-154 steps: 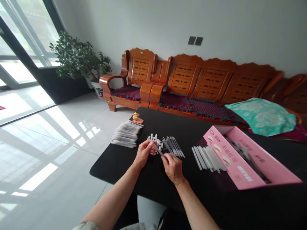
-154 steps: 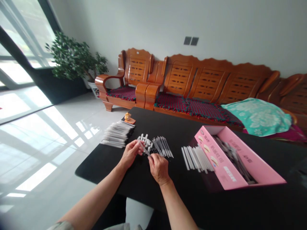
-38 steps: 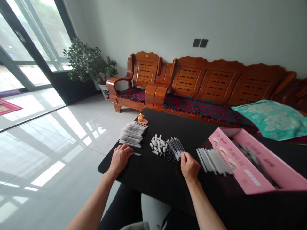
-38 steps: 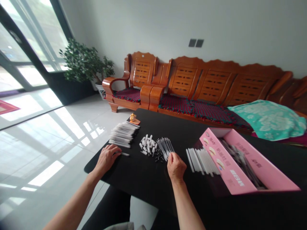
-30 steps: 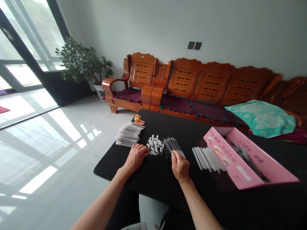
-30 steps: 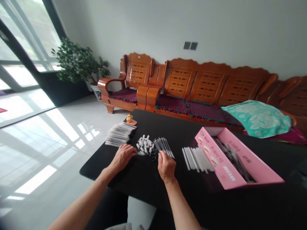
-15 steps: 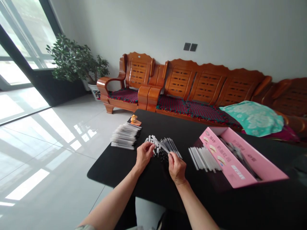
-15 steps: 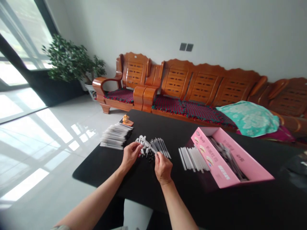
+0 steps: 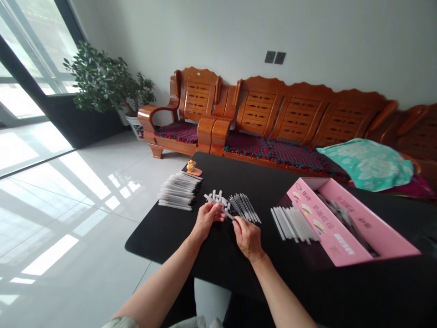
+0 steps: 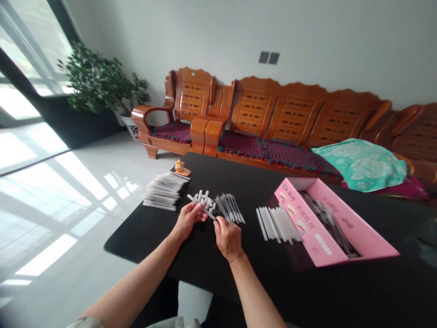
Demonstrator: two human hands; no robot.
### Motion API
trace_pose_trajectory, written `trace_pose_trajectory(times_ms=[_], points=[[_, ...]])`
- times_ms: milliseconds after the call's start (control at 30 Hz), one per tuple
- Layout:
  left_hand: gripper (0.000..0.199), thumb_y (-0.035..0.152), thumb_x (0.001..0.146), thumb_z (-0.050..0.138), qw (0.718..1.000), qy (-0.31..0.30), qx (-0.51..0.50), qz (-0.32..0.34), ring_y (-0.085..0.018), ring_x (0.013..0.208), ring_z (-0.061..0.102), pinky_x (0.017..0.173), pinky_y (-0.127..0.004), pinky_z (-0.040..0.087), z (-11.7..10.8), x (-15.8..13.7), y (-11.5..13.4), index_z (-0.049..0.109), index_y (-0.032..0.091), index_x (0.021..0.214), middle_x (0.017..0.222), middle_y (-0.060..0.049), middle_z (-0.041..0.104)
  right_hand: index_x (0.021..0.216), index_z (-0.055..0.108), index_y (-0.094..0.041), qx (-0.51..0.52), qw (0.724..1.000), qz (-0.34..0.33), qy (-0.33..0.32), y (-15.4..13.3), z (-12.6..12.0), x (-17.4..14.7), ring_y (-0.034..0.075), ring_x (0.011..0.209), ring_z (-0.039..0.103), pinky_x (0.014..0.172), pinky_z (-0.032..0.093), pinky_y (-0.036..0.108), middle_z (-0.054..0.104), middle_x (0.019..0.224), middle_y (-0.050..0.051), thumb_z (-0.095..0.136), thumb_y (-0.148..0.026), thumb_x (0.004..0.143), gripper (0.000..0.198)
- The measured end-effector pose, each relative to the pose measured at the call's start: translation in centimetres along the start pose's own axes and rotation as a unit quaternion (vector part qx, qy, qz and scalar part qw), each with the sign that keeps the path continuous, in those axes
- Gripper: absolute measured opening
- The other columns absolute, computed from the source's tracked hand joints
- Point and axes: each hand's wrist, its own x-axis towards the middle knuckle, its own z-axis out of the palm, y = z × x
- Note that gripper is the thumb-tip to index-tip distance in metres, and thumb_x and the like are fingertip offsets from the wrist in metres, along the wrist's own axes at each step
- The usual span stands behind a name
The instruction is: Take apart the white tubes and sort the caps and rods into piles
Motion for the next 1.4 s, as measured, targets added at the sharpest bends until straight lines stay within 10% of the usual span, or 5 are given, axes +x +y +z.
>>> trace_pose_trajectory(times_ms=[1400], points=[[0.041,0.048,0.072,0.074,0.999,0.039,0.021,0.024,-0.014,0.052,0.065,0.051,-0.022,0.054,0.45,0.02,-0.41,0.062,0.01,0.08,0.061,-0.005,0.067,0.09,0.061,-0.016,0.008,1.0,0.002,0.008,0.55,0.94,-0.44,0.015,0.058,0.064,0.057,0.04,0.025,0.066,0.067,0.003,0.044,-0.021,0.097,0.019]])
